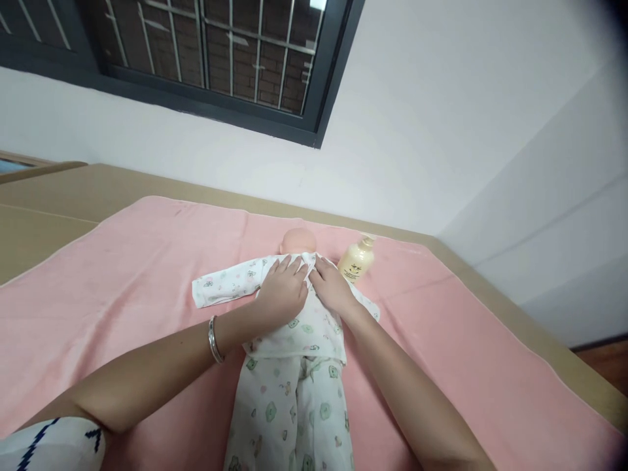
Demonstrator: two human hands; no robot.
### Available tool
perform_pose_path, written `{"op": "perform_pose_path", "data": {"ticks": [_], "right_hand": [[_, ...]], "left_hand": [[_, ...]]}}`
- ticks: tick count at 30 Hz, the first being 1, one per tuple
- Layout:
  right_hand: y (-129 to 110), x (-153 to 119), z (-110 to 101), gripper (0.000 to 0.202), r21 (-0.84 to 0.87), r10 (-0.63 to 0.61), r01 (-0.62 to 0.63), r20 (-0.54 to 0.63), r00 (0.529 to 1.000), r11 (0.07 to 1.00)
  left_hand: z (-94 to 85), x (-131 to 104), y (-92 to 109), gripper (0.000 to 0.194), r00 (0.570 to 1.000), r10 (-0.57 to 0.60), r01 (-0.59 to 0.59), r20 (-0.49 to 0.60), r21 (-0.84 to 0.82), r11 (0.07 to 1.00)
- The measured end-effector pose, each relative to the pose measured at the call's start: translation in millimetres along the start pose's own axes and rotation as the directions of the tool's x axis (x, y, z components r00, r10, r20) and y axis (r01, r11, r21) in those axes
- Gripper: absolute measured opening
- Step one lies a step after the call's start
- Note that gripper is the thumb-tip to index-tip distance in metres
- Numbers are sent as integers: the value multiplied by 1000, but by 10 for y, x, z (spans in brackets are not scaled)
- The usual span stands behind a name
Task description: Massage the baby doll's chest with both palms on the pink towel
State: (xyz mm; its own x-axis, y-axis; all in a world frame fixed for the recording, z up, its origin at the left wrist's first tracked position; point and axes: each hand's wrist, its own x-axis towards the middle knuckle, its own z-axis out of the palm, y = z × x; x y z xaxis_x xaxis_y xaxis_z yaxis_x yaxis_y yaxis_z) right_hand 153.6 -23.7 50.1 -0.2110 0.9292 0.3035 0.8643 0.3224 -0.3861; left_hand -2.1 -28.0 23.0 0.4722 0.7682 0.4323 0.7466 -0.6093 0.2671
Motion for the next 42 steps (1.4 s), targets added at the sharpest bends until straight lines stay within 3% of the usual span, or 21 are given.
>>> {"op": "perform_pose_path", "data": {"ticks": [8, 11, 16, 22, 28, 33, 38, 42], "right_hand": [[-312, -232, 111, 48, -158, -6, 4, -14, 1000, 987], [-244, -176, 84, 46, -94, -48, 49, 16, 999, 994], [-17, -6, -3, 41, -20, -2, 2, 4, 1000, 1000], [-152, -105, 18, 49, -36, -16, 13, -100, 995, 999], [-166, -128, 93, 51, 43, -37, 38, -17, 999, 998], [-132, -126, 95, 52, 89, -54, 69, -158, 986, 994], [-130, -120, 119, 52, 64, -47, 49, -23, 999, 997], [-140, -134, 74, 56, 60, -59, 70, -177, 982, 996]], "left_hand": [[-63, 210, -254, 48, 996, -64, 72, 55, -155, 985], [18, 165, -221, 49, 995, -103, 100, -15, -113, 989], [136, 38, -131, 46, 980, -166, 153, -112, -113, 982], [191, 11, -176, 43, 959, -212, 176, -186, -192, 966], [217, 9, -197, 44, 959, -204, 161, -196, -213, 964], [212, 15, -197, 43, 959, -207, 165, -193, -213, 963], [204, 22, -173, 47, 956, -242, 212, -164, -182, 960], [190, 24, -153, 50, 953, -267, 245, -143, -153, 957]]}}
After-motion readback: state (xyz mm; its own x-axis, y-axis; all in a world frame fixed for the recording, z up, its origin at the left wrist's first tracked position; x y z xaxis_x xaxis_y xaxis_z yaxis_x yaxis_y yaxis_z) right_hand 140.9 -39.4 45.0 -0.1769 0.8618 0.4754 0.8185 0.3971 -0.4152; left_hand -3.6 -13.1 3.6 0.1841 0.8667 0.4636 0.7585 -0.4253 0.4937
